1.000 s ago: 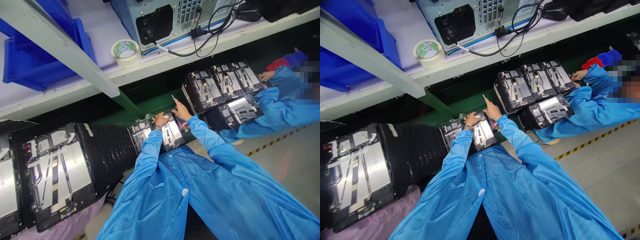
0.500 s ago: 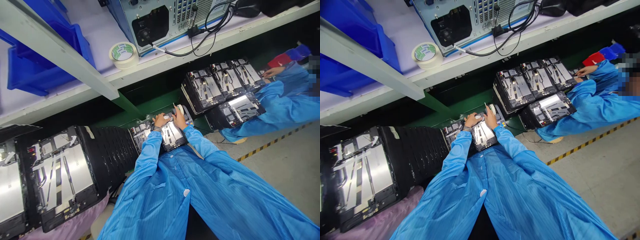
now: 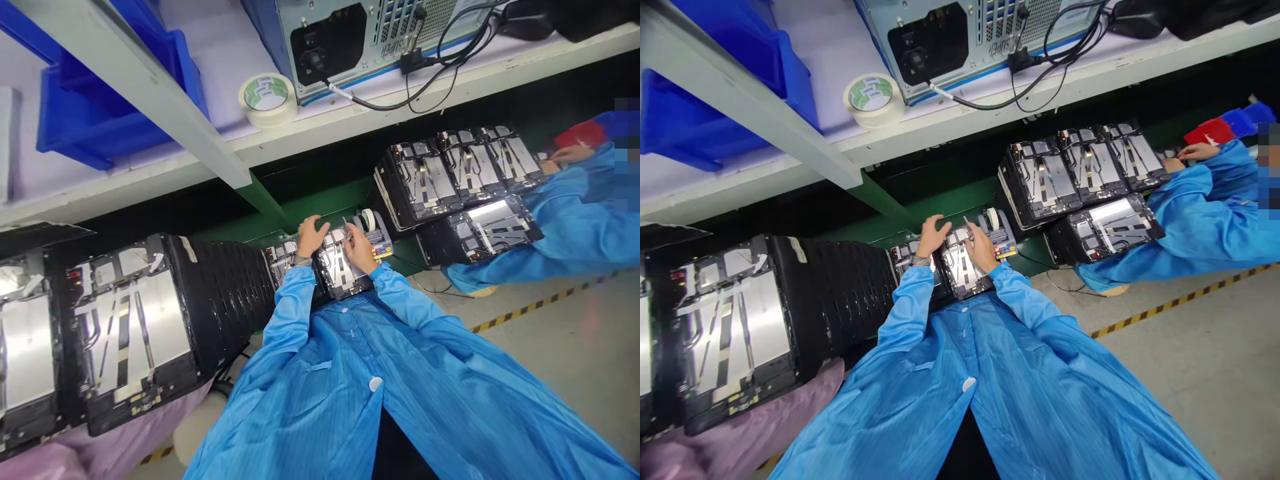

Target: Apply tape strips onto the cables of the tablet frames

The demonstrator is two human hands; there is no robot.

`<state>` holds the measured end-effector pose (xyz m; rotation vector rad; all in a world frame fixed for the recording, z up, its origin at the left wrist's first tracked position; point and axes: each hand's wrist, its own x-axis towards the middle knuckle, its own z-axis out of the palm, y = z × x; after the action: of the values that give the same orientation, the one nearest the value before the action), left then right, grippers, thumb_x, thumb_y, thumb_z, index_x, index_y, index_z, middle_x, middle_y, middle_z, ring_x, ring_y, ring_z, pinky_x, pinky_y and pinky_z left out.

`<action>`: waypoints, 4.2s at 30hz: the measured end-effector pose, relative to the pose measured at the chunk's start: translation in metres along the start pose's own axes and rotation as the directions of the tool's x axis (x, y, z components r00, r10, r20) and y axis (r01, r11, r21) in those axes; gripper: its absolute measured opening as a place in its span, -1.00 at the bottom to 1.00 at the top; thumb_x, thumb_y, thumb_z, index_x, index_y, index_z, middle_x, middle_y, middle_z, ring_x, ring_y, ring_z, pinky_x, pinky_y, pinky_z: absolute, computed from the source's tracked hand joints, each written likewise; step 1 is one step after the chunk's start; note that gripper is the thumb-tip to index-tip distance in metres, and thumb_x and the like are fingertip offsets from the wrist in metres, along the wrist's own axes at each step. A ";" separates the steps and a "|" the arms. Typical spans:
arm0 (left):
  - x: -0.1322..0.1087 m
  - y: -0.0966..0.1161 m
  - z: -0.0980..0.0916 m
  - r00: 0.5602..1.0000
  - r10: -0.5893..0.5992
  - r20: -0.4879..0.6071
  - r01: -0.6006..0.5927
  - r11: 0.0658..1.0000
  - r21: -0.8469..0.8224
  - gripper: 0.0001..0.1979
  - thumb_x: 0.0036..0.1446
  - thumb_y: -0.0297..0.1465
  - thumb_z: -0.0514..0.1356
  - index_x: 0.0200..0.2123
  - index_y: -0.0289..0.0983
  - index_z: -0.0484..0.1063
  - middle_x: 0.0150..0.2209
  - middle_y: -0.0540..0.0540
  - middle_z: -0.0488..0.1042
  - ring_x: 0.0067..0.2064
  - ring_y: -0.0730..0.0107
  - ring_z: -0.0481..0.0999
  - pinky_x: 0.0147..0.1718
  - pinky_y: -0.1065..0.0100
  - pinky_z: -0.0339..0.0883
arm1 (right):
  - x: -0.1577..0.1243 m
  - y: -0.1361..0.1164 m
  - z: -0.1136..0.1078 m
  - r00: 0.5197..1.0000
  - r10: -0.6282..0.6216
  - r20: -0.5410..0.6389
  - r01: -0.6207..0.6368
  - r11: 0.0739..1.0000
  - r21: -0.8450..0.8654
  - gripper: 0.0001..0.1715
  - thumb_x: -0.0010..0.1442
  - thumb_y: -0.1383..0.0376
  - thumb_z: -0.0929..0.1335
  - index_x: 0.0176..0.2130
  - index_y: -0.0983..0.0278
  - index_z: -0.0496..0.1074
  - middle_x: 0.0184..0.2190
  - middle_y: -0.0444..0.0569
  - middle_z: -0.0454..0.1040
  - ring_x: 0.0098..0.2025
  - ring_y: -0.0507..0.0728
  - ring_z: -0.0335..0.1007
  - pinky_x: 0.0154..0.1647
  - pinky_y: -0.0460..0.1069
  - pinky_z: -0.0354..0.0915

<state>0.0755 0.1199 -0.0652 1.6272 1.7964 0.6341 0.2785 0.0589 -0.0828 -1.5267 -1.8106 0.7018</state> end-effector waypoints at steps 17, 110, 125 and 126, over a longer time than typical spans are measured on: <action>-0.083 -0.041 0.010 0.969 -0.194 -0.152 0.171 0.974 -0.148 -0.67 0.23 -0.38 0.31 0.07 -0.20 0.48 0.16 -0.22 0.48 0.24 0.09 0.40 0.33 0.06 0.22 | 0.036 -0.032 0.036 0.913 -0.174 0.368 0.178 0.984 0.023 -0.32 0.33 0.42 0.24 0.39 0.22 0.18 -0.14 -0.02 0.52 -0.15 0.15 0.42 -0.06 0.01 0.34; -0.050 -0.055 0.028 0.964 -0.265 0.023 0.239 0.830 -0.504 -0.40 0.05 -0.51 0.40 0.19 -0.19 0.45 -0.22 -0.01 0.42 -0.39 0.50 0.40 -0.30 0.38 0.36 | -0.014 -0.053 0.036 0.672 0.299 0.678 -0.649 -0.202 0.733 -0.76 0.27 0.35 0.37 -0.05 0.30 0.52 -0.38 -0.08 0.58 -0.48 0.02 0.35 -0.45 -0.09 0.24; -0.056 -0.052 0.028 0.995 -0.100 -0.006 0.082 0.849 -0.521 -0.77 0.14 -0.50 0.31 -0.12 -0.18 0.47 -0.24 0.02 0.39 -0.47 0.54 0.30 -0.40 0.41 0.22 | -0.011 -0.053 0.037 0.621 0.343 0.705 -0.649 -0.280 0.708 -0.79 0.29 0.39 0.30 -0.14 0.32 0.53 -0.40 -0.04 0.59 -0.49 0.04 0.36 -0.45 -0.07 0.30; -0.056 -0.052 0.027 0.996 -0.088 -0.003 0.074 0.857 -0.510 -0.79 0.15 -0.50 0.31 -0.14 -0.19 0.50 -0.23 0.01 0.40 -0.48 0.54 0.29 -0.39 0.40 0.23 | -0.010 -0.053 0.037 0.620 0.348 0.703 -0.647 -0.280 0.709 -0.79 0.29 0.40 0.30 -0.15 0.32 0.53 -0.40 -0.04 0.59 -0.50 0.04 0.35 -0.46 -0.07 0.29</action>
<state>0.0616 0.0567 -0.1143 1.1779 1.5290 0.9982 0.2176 0.0401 -0.0684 -0.9663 -0.0401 2.1027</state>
